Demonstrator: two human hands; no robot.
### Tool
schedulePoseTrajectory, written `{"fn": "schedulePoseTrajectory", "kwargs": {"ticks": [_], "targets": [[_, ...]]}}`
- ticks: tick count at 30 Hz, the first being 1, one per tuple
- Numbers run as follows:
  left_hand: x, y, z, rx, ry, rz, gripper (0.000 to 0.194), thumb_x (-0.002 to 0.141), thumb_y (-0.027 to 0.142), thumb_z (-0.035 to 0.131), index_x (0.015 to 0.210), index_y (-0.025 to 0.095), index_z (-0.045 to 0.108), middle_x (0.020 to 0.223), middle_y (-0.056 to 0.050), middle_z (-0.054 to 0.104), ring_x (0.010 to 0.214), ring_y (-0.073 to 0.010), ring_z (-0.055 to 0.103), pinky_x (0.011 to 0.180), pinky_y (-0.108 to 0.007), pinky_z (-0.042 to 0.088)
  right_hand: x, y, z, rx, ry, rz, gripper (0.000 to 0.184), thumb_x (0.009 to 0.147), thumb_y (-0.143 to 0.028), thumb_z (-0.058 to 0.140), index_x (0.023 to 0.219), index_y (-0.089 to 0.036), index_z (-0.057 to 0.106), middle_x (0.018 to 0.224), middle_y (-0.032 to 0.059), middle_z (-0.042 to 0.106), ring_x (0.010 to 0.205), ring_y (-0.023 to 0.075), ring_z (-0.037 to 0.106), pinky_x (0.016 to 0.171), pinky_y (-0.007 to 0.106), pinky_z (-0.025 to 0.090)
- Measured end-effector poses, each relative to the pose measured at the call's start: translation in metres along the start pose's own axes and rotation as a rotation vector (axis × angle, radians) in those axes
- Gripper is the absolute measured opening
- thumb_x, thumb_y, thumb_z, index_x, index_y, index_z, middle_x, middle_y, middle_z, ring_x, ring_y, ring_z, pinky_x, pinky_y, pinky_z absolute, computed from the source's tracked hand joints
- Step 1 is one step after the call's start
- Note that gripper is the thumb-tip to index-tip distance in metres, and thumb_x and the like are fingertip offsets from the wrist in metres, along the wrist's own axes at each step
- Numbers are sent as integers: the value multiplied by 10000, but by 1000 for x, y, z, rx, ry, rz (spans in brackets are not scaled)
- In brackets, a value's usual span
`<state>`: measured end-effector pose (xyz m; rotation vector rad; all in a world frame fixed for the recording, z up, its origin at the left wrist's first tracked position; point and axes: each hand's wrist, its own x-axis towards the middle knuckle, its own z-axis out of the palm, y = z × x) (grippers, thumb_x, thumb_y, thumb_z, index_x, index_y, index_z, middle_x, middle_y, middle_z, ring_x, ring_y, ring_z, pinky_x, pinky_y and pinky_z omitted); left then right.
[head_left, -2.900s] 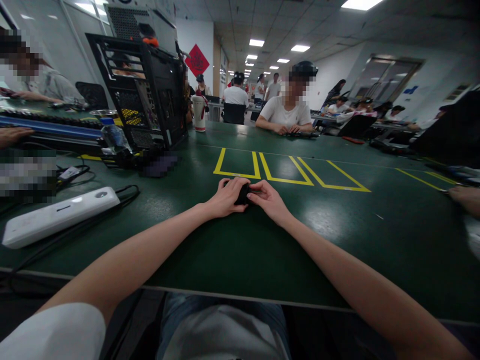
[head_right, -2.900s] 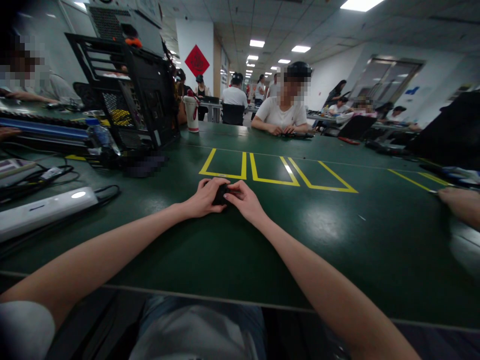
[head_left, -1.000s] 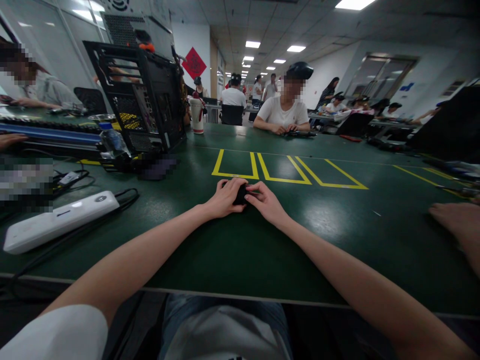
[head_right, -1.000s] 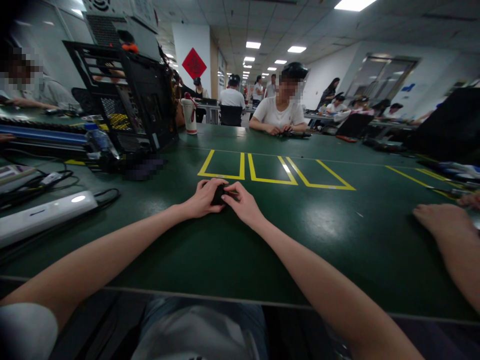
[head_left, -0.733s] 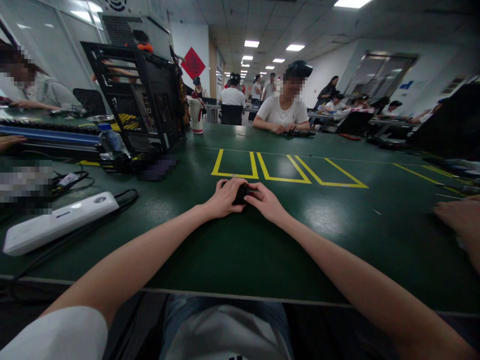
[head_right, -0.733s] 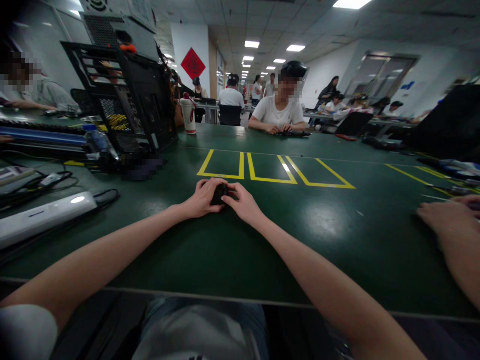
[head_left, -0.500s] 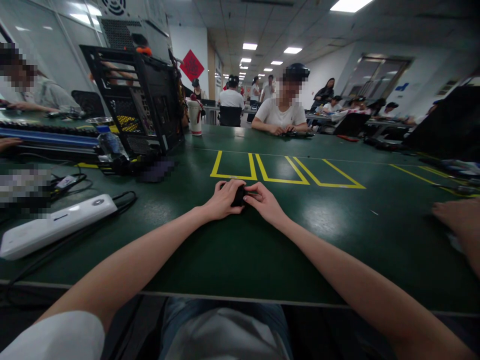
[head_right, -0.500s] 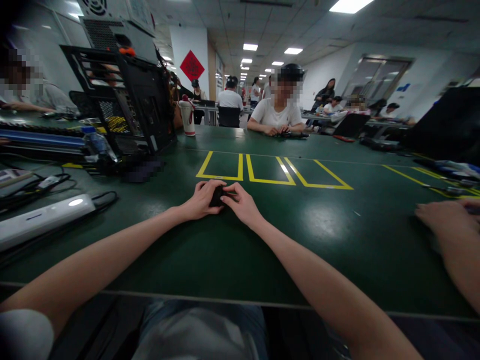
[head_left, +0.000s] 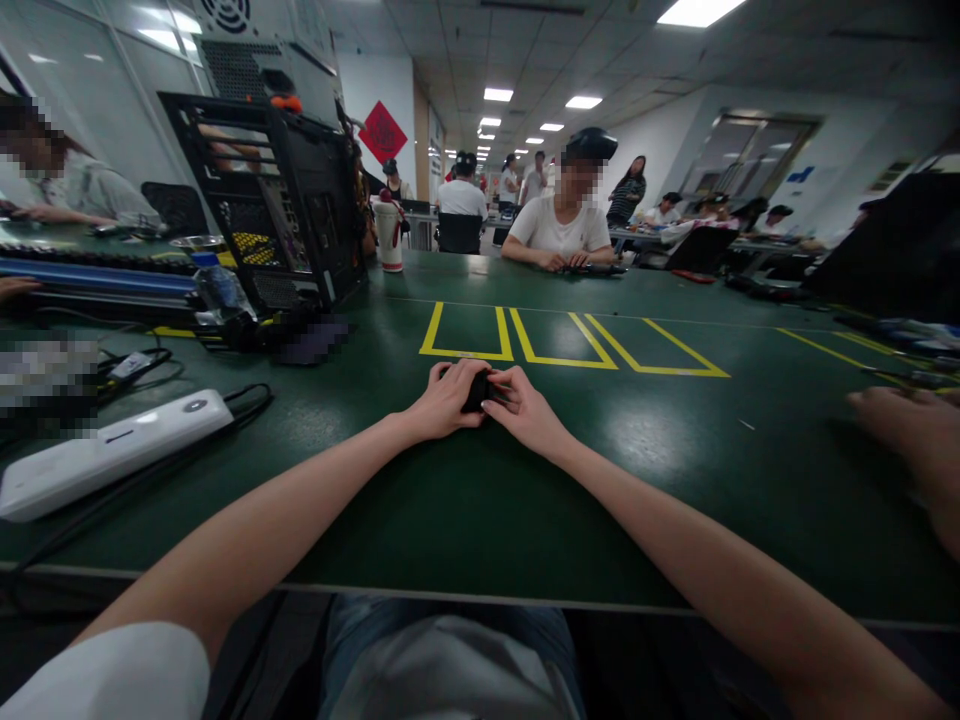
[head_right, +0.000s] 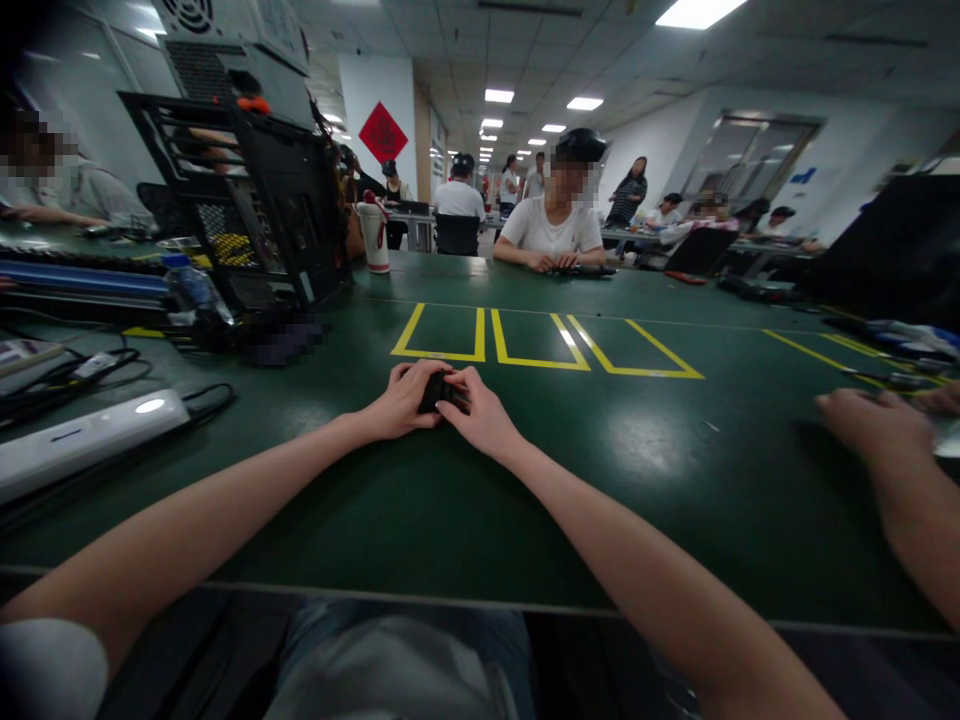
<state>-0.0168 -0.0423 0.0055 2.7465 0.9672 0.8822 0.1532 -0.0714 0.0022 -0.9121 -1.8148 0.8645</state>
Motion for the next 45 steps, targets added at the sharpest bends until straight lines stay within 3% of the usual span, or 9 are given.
{"fn": "schedulePoseTrajectory", "kwargs": {"ticks": [5,10,13,18,20,30,34,41,45], "targets": [[0,-2,2,4,11,-9,578,672,271,573,1175,220,292,1158,-81,440,1098,-246,410,953,-439,215,6,3,-1,-1,49,-18,260,735,-218,562,972,-239,459,1021,15,507,1010,159,516,929,382,427],[0,-3,1,5,0,-36,588,667,281,575,1178,222,290,1155,-82,441,1103,-252,409,948,-442,222,3,6,-2,-63,31,24,345,694,-200,597,1023,-234,501,1093,45,450,1034,180,481,864,369,468],[1,-4,0,-5,-7,-49,586,663,288,583,1173,223,301,1157,-82,446,1106,-256,413,946,-449,234,1,7,-4,-93,2,12,353,699,-206,592,1035,-242,493,1064,28,492,1027,172,493,915,388,422],[6,-15,1,-148,-50,-204,529,712,351,554,1167,217,321,1132,-87,484,1051,-262,476,888,-484,325,0,10,-15,-364,124,150,283,697,-322,592,940,-205,508,931,37,550,896,195,533,851,445,415],[8,-21,3,-227,-74,-257,502,726,373,545,1154,204,345,1103,-92,503,1010,-252,508,851,-458,382,-1,11,-19,-442,112,193,334,672,-352,616,946,-196,506,930,52,551,856,203,537,794,441,433],[9,-26,6,-330,-65,-302,628,677,456,618,1183,209,338,1145,-100,479,1042,-251,501,845,-421,432,7,26,-27,-504,65,116,348,688,-318,618,1000,-201,519,995,65,575,956,215,518,833,424,404],[32,-30,18,-258,-49,-375,606,687,419,619,1171,178,345,1126,-126,494,1019,-265,509,841,-425,417,18,37,-43,-625,74,196,374,715,-317,592,1049,-182,493,1053,83,570,998,207,523,863,395,398],[99,-32,62,-132,97,-439,654,707,362,621,1209,144,262,1147,-165,484,1054,-280,488,875,-417,367,27,53,-72,-774,149,288,366,754,-315,547,1071,-150,470,1089,119,567,1026,220,524,852,373,410],[100,-18,67,-133,93,-404,657,734,348,591,1231,141,213,1127,-168,489,1021,-275,511,841,-396,395,23,43,-71,-867,134,288,344,766,-301,530,1059,-132,472,1077,131,567,1029,243,519,850,381,410]]}}
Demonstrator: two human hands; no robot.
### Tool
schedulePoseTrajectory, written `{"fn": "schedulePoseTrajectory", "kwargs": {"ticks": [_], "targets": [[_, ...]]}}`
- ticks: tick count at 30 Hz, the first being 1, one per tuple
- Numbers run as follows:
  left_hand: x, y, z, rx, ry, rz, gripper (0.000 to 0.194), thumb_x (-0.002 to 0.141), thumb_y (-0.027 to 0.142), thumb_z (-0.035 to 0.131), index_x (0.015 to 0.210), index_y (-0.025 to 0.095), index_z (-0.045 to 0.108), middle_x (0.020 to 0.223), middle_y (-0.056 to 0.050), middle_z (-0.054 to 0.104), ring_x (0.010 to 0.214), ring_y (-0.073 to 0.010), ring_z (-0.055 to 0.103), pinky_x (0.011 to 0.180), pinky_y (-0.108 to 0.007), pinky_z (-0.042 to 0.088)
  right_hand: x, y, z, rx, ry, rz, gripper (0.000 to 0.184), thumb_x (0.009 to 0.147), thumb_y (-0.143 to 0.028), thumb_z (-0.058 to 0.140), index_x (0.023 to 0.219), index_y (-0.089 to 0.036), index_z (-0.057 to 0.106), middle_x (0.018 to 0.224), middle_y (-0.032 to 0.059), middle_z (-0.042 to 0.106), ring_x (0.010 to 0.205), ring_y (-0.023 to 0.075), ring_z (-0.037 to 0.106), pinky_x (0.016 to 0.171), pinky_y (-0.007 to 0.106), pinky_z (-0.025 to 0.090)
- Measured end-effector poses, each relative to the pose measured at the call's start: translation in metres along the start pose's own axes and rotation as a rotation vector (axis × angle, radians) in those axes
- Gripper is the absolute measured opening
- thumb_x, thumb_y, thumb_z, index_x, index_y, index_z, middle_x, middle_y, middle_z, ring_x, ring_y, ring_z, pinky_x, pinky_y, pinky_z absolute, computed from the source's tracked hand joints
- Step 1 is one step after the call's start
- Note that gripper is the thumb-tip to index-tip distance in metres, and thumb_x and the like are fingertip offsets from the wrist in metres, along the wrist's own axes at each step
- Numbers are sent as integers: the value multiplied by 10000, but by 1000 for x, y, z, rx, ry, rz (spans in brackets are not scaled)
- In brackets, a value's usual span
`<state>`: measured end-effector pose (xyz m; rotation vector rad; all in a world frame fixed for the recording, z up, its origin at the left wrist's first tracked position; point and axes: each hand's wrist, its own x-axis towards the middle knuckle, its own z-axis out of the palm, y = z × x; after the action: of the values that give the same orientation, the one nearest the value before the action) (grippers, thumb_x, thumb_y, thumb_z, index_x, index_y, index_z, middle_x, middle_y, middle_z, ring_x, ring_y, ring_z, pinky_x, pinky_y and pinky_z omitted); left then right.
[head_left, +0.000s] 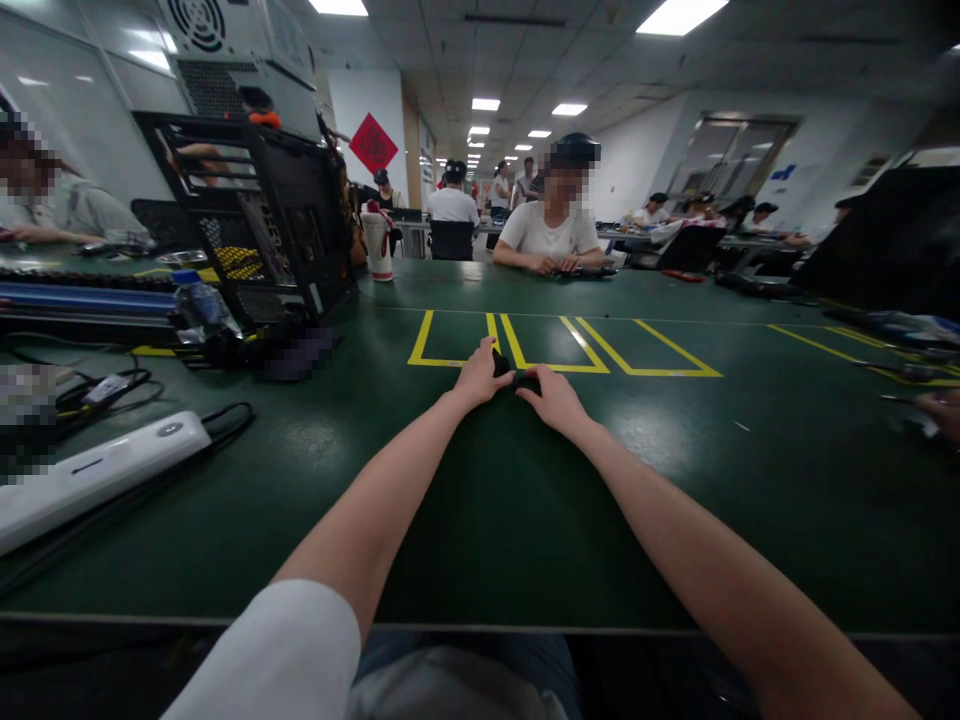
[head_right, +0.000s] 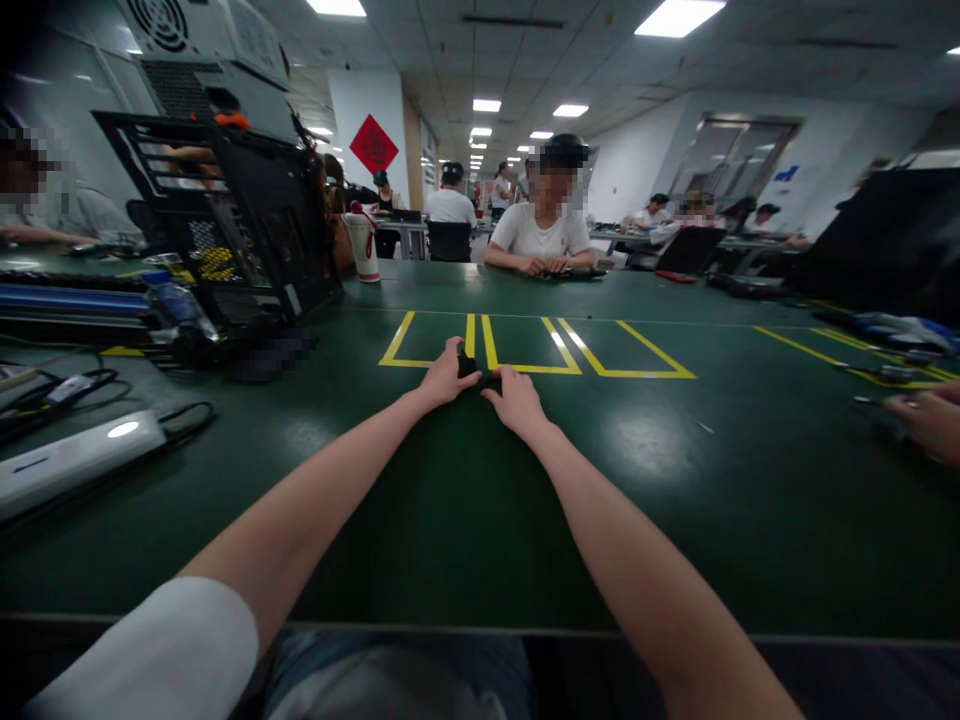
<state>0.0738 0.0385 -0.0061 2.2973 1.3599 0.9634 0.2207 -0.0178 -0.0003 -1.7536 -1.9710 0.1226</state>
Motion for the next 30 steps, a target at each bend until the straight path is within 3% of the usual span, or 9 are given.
{"fn": "schedulePoseTrajectory", "kwargs": {"ticks": [4,9,11,14,19,24,30], "targets": [[-40,13,-25,-8,-153,136,651,730,338,582,1232,145,216,1066,-138,509,927,-254,547,789,-377,428,-28,-22,-17,-37,-84,-75,333,761,-291,536,1048,-136,467,1077,133,555,1000,261,532,822,392,420],[-119,48,-82,-8,-438,380,680,693,327,621,1248,182,256,1083,-104,489,966,-242,508,834,-374,410,-99,-55,-46,214,-321,-182,407,720,-286,594,1075,-186,423,1010,84,583,953,226,559,814,371,432],[-151,65,-103,-13,-535,384,705,700,315,623,1279,209,234,1105,-92,477,995,-234,488,855,-365,404,-130,-68,-54,333,-369,-177,344,729,-284,583,1032,-201,443,998,64,586,951,207,560,826,360,431],[-193,84,-123,42,-609,295,709,705,289,628,1297,277,238,1096,-66,476,978,-223,484,841,-361,417,-165,-84,-55,510,-386,-117,429,700,-252,610,1078,-218,411,1043,51,577,984,188,550,858,349,425],[-230,84,-136,46,-596,175,665,672,233,653,1246,352,338,1163,-28,434,1032,-208,441,873,-335,411,-185,-109,-43,724,-330,-1,519,656,-226,644,1104,-229,382,1066,46,572,980,177,558,879,352,422],[-241,67,-141,-13,-523,116,730,633,190,663,1256,370,328,1155,-23,418,1040,-197,432,890,-321,407,-189,-130,-31,837,-374,57,665,547,-230,735,1102,-237,368,988,19,604,912,180,582,831,346,447],[-249,59,-137,-36,-404,123,539,657,230,643,1155,322,458,1119,-36,440,1008,-196,464,871,-321,423,-193,-153,-14,812,-290,51,667,567,-278,729,1132,-231,377,997,24,613,904,176,590,826,335,459]]}}
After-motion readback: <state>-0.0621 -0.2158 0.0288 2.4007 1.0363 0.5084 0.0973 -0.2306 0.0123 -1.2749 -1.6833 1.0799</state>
